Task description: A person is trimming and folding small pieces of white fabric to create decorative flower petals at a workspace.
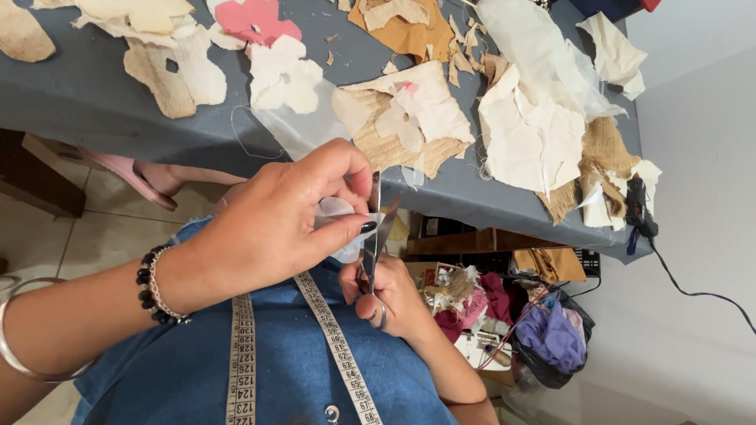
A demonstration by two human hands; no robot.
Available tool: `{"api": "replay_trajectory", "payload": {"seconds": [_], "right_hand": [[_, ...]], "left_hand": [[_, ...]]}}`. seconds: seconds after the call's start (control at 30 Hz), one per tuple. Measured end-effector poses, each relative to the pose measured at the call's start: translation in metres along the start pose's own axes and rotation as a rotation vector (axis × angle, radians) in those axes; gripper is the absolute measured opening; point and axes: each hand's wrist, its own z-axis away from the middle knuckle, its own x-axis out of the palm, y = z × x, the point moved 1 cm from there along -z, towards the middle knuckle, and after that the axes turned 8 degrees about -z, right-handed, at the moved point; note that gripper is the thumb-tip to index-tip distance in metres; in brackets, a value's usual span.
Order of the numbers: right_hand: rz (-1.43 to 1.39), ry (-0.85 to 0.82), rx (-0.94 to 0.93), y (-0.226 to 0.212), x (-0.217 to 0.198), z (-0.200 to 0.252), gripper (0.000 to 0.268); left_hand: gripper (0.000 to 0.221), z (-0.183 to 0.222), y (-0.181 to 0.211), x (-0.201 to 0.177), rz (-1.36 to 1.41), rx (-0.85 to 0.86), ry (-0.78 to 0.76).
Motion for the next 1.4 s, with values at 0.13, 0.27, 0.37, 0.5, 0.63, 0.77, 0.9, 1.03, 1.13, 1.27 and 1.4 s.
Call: {"api": "replay_trajectory", "payload": {"seconds": [0.13,0.27,0.37,0.5,0.63,0.77,0.9,1.03,1.13,1.27,1.4], "right_hand": [[0.0,0.012,0.006,-0.001,-0.001,0.0,0.078],[0.003,0.005,-0.004,-0.006,-0.003,-0.001,0.074],[-0.002,-0.004,0.003,-0.006,-0.004,0.0,0.073],[0.045,-0.01,-0.027,0.0,-0.006,0.006,0.071],[0.037,-0.036,0.003,0.0,-0.01,0.008,0.07],[0.075,-0.053,-0.004,0.003,-0.013,0.012,0.067],[0.138,-0.073,-0.014,0.005,-0.017,0.014,0.065],[0.153,-0.088,-0.023,0.006,-0.02,0.015,0.064],[0.168,-0.098,-0.036,0.008,-0.023,0.017,0.06],[0.193,-0.098,-0.059,0.014,-0.026,0.021,0.057],[-0.076,-0.008,0.045,0.011,-0.027,0.02,0.075]], "left_hand": [[0.02,-0.002,-0.001,-0.002,0.056,0.052,-0.011],[0.025,-0.005,-0.003,-0.004,0.16,0.192,0.002],[0.026,-0.007,-0.003,-0.006,0.144,0.201,-0.02],[0.03,-0.01,-0.002,-0.007,0.021,0.142,-0.046],[0.03,-0.011,0.001,-0.012,-0.007,0.17,-0.077],[0.034,-0.012,0.002,-0.014,-0.119,0.195,-0.092],[0.035,-0.015,0.003,-0.016,-0.181,0.22,-0.114],[0.04,-0.015,0.006,-0.019,-0.199,0.23,-0.132],[0.041,-0.017,0.008,-0.02,-0.236,0.177,-0.197],[0.036,-0.019,0.01,-0.019,-0.241,0.162,-0.217],[0.033,-0.013,0.009,-0.017,-0.19,0.184,-0.176]]}}
